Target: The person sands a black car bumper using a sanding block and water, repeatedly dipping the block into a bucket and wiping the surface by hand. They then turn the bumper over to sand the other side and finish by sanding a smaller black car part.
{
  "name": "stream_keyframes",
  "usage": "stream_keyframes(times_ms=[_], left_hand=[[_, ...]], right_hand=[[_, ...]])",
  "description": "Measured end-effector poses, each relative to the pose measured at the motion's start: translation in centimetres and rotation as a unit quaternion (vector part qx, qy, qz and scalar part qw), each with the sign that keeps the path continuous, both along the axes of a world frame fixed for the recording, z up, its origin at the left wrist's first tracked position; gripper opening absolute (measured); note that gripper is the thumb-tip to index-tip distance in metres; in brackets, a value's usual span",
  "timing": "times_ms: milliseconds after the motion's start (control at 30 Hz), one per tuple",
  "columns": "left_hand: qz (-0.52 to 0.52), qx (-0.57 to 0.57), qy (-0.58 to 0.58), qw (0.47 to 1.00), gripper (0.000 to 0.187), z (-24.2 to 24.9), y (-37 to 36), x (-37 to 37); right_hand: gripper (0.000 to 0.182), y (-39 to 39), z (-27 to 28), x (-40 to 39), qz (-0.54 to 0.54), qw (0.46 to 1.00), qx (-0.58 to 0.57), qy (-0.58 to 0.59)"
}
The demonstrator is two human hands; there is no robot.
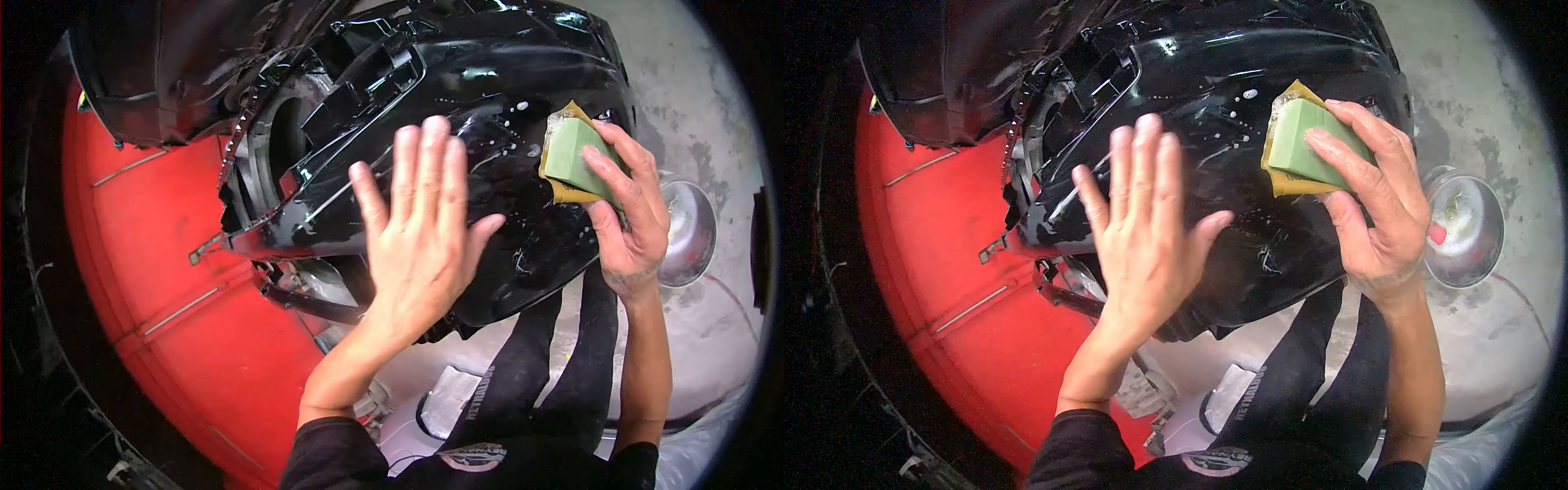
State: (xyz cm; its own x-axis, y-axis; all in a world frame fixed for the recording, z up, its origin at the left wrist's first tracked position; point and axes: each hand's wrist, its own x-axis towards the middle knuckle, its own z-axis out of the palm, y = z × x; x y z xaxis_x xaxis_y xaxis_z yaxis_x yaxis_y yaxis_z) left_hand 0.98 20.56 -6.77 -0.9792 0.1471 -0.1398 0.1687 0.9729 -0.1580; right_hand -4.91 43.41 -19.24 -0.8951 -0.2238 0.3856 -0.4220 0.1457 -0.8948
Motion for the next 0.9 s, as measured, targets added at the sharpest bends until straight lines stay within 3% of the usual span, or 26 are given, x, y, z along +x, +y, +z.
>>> stream_keyframes(times_ms=[233,567,900], left_hand=[[0.069,-0.102,0.050,0.991,0.091,3.9,-3.0,2.9],[0.044,-0.072,0.066,0.994,0.072,1.9,-1.7,-0.2],[0.084,-0.073,0.104,0.988,0.065,4.3,-4.8,1.6]], right_hand=[[0.055,-0.8,-0.2,0.6,0.014,1.000,-0.001,0.008],[0.057,-2.7,1.4,0.2,0.039,0.998,-0.012,0.040],[0.056,-4.3,1.8,-0.7,0.047,0.997,-0.016,0.061]])
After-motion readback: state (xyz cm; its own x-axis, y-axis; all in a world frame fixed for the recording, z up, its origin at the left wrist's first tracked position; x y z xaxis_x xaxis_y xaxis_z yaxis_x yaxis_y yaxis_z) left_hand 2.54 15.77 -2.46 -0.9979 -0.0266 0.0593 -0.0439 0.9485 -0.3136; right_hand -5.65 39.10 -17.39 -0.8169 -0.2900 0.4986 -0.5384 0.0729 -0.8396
